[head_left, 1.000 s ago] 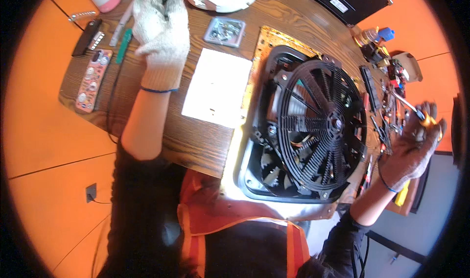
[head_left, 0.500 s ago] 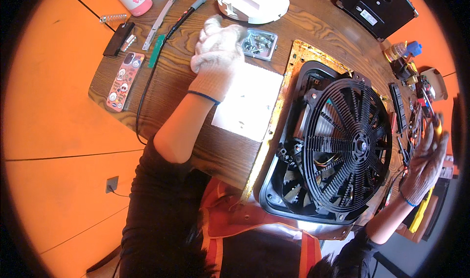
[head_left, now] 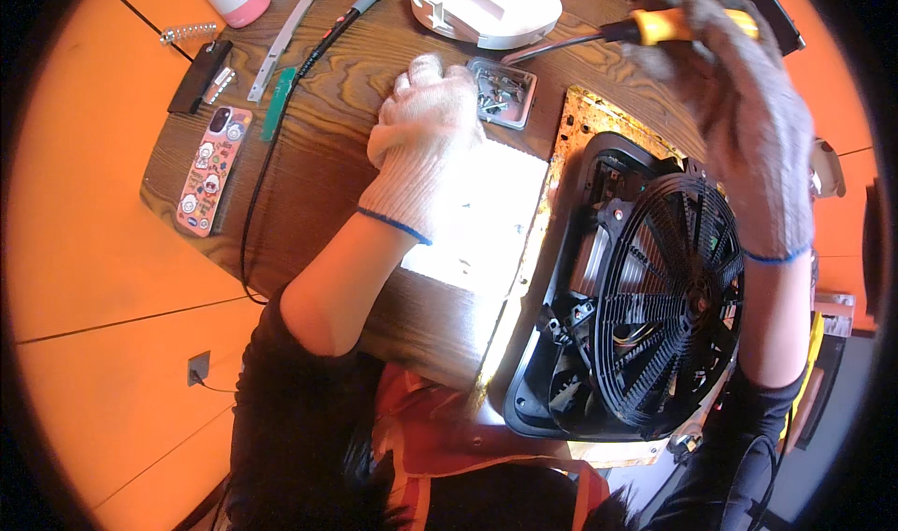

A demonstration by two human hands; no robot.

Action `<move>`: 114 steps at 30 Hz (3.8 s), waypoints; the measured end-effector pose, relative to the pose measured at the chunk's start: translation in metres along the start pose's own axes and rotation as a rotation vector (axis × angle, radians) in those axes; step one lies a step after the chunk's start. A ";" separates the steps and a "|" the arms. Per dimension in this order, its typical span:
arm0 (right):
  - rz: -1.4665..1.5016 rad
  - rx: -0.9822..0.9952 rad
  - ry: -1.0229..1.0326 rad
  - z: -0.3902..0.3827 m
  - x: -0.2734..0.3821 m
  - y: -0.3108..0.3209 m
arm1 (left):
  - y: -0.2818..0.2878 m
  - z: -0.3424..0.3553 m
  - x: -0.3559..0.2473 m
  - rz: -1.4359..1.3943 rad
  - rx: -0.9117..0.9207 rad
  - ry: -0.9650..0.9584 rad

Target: The person uses a screwdriver to remove screws from a disassembled fan placed on a wooden workbench. They repeatedly pick up screws, loosen them, and set them aside while working on the fan's internal components.

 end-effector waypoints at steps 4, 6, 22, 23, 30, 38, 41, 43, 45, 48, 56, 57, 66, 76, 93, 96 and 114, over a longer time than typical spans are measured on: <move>0.062 0.071 0.025 0.010 -0.039 -0.022 | 0.006 0.000 0.004 -0.014 -0.147 -0.029; 0.027 0.052 -0.027 0.007 -0.052 -0.017 | 0.007 0.007 0.017 -0.168 -0.177 0.024; 0.107 0.127 -0.065 0.003 -0.067 -0.030 | -0.076 0.027 0.063 1.702 -0.956 -0.248; 0.135 0.112 -0.082 0.001 -0.067 -0.031 | -0.082 0.030 0.064 1.460 -0.884 -0.316; 0.069 0.087 -0.160 0.001 -0.080 -0.026 | -0.108 0.043 0.062 0.848 -0.630 -0.436; 0.044 0.124 -0.143 0.003 -0.092 -0.012 | -0.106 0.046 0.057 0.740 -0.582 -0.442; 0.133 0.164 -0.134 0.004 -0.094 -0.013 | -0.108 0.047 0.057 0.720 -0.571 -0.444; 0.087 0.094 -0.151 0.005 -0.094 -0.008 | -0.108 0.048 0.057 0.704 -0.563 -0.443; 0.047 0.031 -0.183 0.006 -0.093 -0.004 | -0.108 0.048 0.057 0.692 -0.555 -0.445; 0.022 -0.040 -0.208 0.007 -0.088 -0.001 | -0.107 0.048 0.055 0.672 -0.545 -0.446; -0.062 -0.188 -0.196 0.003 -0.075 0.005 | -0.111 0.047 0.057 0.637 -0.518 -0.457; -0.053 -0.157 -0.197 0.002 -0.075 0.004 | -0.112 0.048 0.058 0.634 -0.514 -0.456; -0.022 0.008 -0.028 0.004 -0.070 0.002 | -0.115 0.049 0.057 0.585 -0.481 -0.464; -0.088 0.028 0.053 0.005 -0.061 -0.006 | -0.082 0.039 0.043 0.325 -0.354 -0.431; -0.188 -0.096 0.079 0.016 -0.036 0.007 | -0.005 0.032 0.009 -0.546 -0.270 -0.437; -0.248 -0.157 0.092 0.018 -0.040 0.024 | -0.008 0.042 0.021 -0.687 -0.121 -0.396; -0.125 0.018 0.030 0.019 -0.064 0.001 | 0.035 0.052 0.079 -1.663 -0.399 0.005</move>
Point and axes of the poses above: each hand's wrist, its own z-axis towards the middle knuckle, its own y-axis out of the back of the hand, x = y × z, the point moved 6 cm from there along z, towards the middle knuckle, and after that the axes turned 9 degrees about y, right-handed, at the moved point
